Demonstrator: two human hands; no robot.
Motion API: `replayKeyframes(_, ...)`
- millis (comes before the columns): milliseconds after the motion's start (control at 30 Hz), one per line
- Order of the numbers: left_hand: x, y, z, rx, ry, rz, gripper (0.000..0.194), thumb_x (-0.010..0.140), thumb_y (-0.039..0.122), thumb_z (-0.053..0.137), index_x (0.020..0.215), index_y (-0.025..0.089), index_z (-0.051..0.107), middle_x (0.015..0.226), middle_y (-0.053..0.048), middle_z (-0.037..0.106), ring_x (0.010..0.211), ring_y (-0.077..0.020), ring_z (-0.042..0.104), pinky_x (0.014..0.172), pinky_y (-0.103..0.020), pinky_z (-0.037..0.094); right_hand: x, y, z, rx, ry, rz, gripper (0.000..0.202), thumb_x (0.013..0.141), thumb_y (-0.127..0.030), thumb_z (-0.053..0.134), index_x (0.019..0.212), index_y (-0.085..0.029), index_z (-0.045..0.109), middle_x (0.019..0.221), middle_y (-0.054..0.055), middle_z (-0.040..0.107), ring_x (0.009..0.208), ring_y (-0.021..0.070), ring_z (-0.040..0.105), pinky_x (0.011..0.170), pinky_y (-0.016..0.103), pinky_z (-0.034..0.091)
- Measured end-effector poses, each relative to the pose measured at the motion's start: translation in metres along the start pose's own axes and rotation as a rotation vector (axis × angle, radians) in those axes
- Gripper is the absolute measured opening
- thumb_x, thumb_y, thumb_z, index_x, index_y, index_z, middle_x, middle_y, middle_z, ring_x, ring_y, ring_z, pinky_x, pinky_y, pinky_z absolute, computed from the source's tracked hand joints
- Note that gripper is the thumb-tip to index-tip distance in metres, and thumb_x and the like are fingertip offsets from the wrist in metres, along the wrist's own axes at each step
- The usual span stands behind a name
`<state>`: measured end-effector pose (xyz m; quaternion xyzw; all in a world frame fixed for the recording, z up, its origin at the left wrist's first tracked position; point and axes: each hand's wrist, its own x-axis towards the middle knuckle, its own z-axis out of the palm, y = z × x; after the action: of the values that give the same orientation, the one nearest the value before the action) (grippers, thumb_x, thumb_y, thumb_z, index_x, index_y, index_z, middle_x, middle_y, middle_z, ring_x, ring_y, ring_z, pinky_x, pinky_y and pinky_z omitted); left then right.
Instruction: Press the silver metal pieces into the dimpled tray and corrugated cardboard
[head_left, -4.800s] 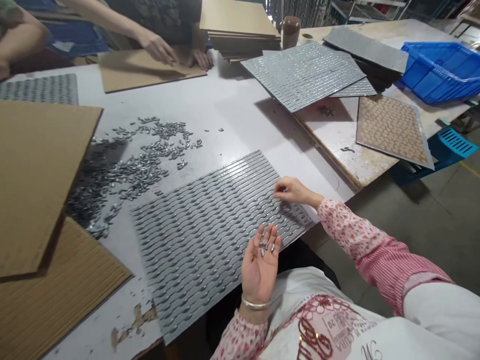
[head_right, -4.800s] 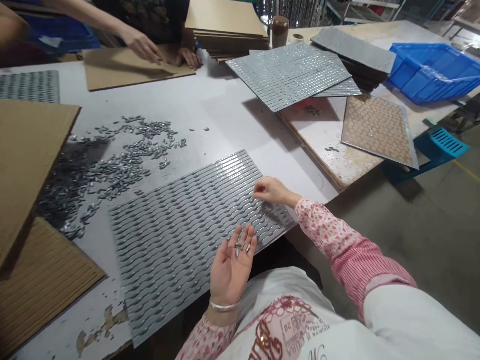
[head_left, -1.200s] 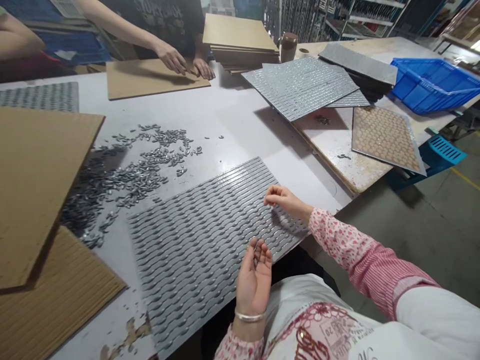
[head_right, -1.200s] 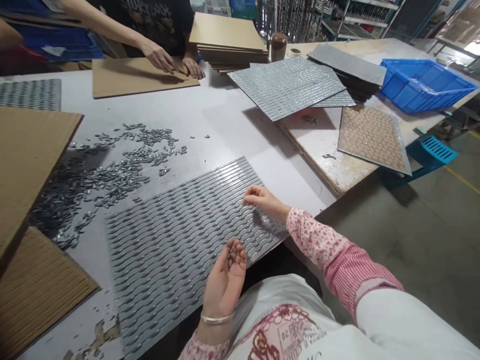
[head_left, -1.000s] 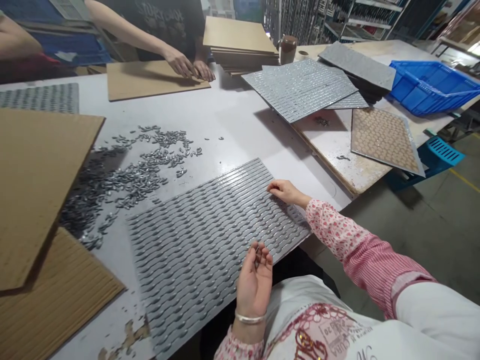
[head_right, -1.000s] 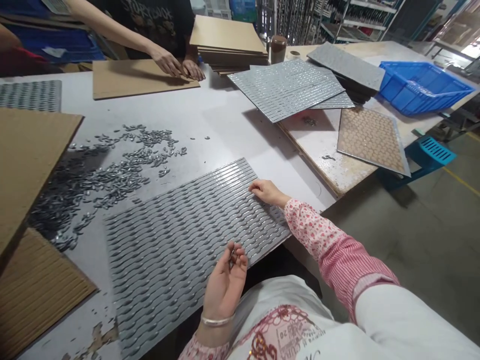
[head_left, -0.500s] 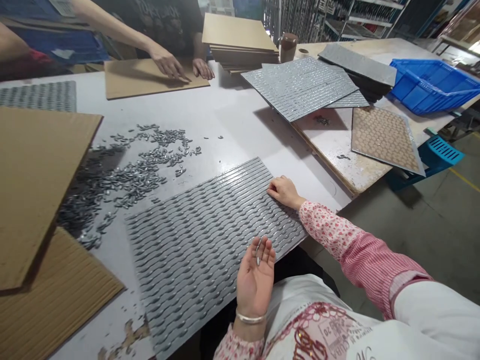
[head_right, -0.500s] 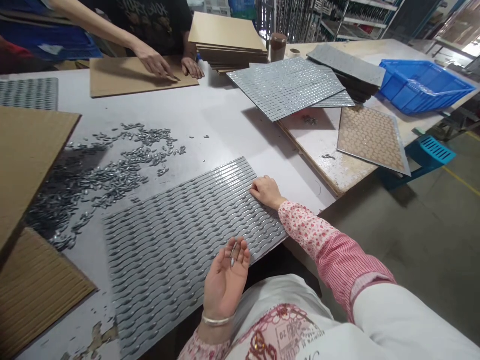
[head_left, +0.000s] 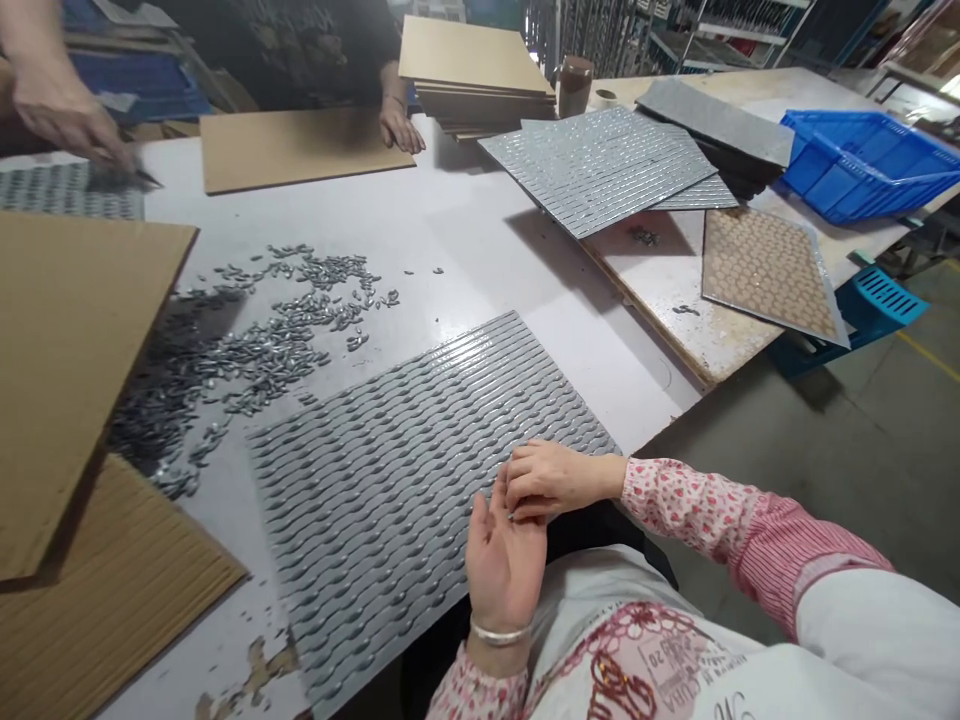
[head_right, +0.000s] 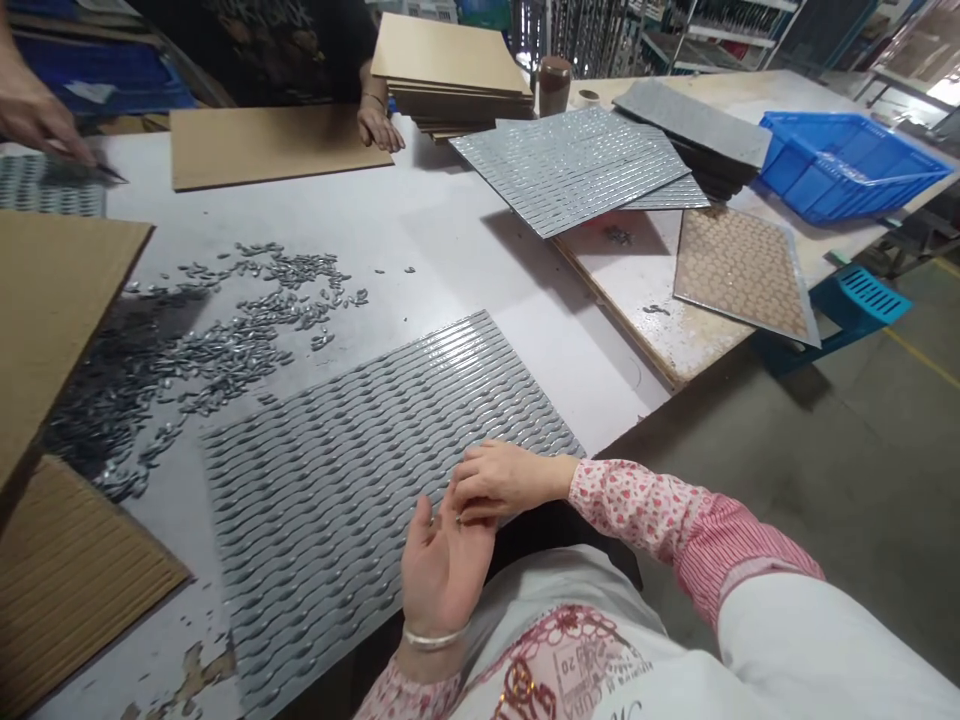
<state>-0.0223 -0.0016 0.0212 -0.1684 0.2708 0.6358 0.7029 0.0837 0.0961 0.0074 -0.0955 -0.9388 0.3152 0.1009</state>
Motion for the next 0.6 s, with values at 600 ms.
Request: replayKeyframes(600, 0.002, 0.000, -0.012, 0.102, 0.101, -0.066, 0.023, 0.086, 0.023, 0.046, 0.101, 0.019, 0.064, 0.109, -0.007, 0.062, 0.097, -0.0172, 0.059, 0.081, -0.030, 0.050, -0.016, 0.129, -0.091, -0.378, -0.211, 0.683, 0.027, 0.087, -0.036, 0.045, 0.089, -0.018, 0.065, 0.090, 0.006, 0.067, 0.080, 0.0167, 0.056, 0.065, 0.026, 0.031)
